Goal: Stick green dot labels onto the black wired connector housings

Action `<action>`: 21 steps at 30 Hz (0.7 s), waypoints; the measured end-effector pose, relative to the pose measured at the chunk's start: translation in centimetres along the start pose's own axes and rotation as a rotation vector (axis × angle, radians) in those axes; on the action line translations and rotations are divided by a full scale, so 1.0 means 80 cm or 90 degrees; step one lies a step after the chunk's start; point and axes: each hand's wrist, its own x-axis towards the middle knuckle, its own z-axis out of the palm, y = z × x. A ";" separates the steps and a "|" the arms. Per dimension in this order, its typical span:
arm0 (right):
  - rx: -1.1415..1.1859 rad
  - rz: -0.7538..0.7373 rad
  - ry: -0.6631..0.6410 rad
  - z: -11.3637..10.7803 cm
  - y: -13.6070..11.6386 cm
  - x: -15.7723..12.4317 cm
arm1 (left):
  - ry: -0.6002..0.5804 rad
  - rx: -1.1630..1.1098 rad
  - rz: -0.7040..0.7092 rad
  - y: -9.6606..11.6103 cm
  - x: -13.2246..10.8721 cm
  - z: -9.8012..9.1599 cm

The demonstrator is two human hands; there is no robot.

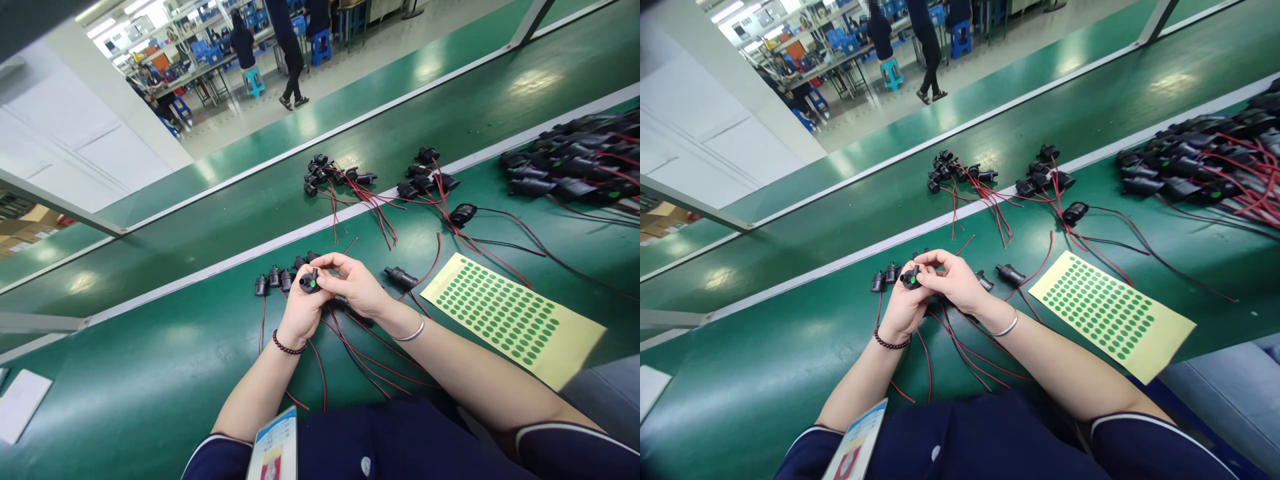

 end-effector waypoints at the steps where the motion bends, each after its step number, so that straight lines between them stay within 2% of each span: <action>1: 0.000 0.000 -0.002 0.000 0.000 0.000 | 0.000 -0.003 0.001 0.000 0.000 0.000; 11: -0.069 -0.033 -0.035 0.000 0.001 -0.001 | 0.038 0.013 0.023 -0.004 0.003 -0.003; 15: -0.058 -0.064 -0.019 -0.013 -0.018 0.003 | 0.060 0.013 0.007 0.030 -0.003 -0.009; 19: -0.081 -0.133 0.040 -0.033 -0.048 0.003 | 0.001 -0.028 -0.026 0.076 -0.018 -0.026; 21: -0.104 -0.162 0.067 -0.041 -0.066 -0.001 | -0.005 -0.019 -0.022 0.087 -0.021 -0.037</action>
